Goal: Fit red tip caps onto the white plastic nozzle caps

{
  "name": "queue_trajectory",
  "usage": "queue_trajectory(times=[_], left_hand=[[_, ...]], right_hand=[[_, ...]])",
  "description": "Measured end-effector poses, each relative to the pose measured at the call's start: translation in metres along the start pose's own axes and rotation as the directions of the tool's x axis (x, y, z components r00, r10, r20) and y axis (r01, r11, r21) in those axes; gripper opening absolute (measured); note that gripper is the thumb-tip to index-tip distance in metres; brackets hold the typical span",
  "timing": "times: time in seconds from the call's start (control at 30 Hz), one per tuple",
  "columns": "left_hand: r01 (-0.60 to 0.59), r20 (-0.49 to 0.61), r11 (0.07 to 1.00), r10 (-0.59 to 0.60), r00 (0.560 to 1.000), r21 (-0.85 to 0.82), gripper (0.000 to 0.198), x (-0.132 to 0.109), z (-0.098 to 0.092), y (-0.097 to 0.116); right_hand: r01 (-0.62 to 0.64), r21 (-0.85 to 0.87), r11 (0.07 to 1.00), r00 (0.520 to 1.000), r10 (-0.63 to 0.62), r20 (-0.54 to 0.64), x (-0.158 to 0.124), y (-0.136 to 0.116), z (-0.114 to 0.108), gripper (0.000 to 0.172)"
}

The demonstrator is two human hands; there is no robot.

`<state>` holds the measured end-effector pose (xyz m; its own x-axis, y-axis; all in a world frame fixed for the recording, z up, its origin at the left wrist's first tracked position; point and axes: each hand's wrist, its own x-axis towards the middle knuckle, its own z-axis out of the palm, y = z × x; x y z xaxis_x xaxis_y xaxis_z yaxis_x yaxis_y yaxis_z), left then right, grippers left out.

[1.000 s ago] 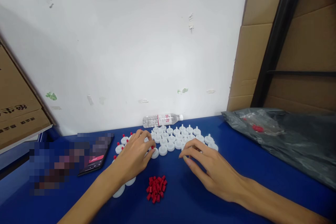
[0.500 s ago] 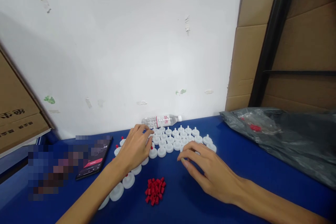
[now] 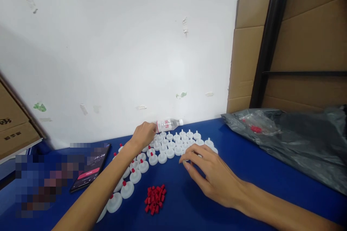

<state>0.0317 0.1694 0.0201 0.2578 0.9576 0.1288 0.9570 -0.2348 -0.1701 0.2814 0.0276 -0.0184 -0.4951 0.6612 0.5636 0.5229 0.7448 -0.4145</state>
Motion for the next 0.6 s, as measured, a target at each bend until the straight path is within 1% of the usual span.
queue_trajectory(times=[0.13,0.23,0.3,0.37,0.43,0.47,0.5,0.53,0.57,0.6], left_hand=[[0.020,-0.018,0.998,-0.021,1.000,-0.052,0.033,0.002,-0.008,-0.001],[0.008,-0.092,0.994,-0.018,0.996,-0.107,0.028,-0.006,-0.026,0.002],[-0.031,-0.159,0.987,0.006,0.987,-0.157,0.020,-0.019,-0.040,0.008],[-0.105,-0.218,0.968,0.055,0.974,-0.227,0.022,-0.040,-0.051,0.018],[-0.190,-0.253,0.935,0.114,0.961,-0.299,0.023,-0.066,-0.056,0.030],[-0.235,-0.279,0.909,0.140,0.950,-0.345,0.023,-0.079,-0.056,0.036],[-0.315,-0.331,0.839,0.173,0.928,-0.444,0.020,-0.092,-0.053,0.042],[-0.374,-0.373,0.772,0.191,0.908,-0.514,0.018,-0.103,-0.050,0.047],[-0.413,-0.434,0.727,0.175,0.884,-0.549,0.017,-0.112,-0.045,0.051],[-0.421,-0.455,0.699,0.152,0.877,-0.578,0.016,-0.120,-0.041,0.054]], right_hand=[[-0.008,-0.001,1.000,1.000,0.008,-0.014,0.001,0.000,-0.001,0.022],[-0.017,-0.015,1.000,0.999,0.017,-0.027,0.000,0.001,-0.001,0.024],[-0.035,-0.026,0.999,0.999,0.034,-0.029,0.000,0.001,0.000,0.034],[-0.054,-0.020,0.998,0.998,0.054,-0.034,-0.001,0.001,0.002,0.052],[-0.066,0.000,0.998,0.997,0.066,-0.045,-0.001,0.001,0.002,0.067],[-0.063,0.003,0.998,0.997,0.064,-0.049,-0.001,0.001,0.002,0.069],[-0.057,-0.002,0.998,0.997,0.057,-0.051,-0.001,0.000,0.002,0.064],[-0.049,-0.013,0.999,0.997,0.048,-0.054,0.000,0.000,0.002,0.056],[-0.038,-0.025,0.999,0.998,0.036,-0.057,0.000,-0.001,0.001,0.046],[-0.026,-0.033,0.999,0.998,0.024,-0.063,0.000,-0.002,0.001,0.036]])
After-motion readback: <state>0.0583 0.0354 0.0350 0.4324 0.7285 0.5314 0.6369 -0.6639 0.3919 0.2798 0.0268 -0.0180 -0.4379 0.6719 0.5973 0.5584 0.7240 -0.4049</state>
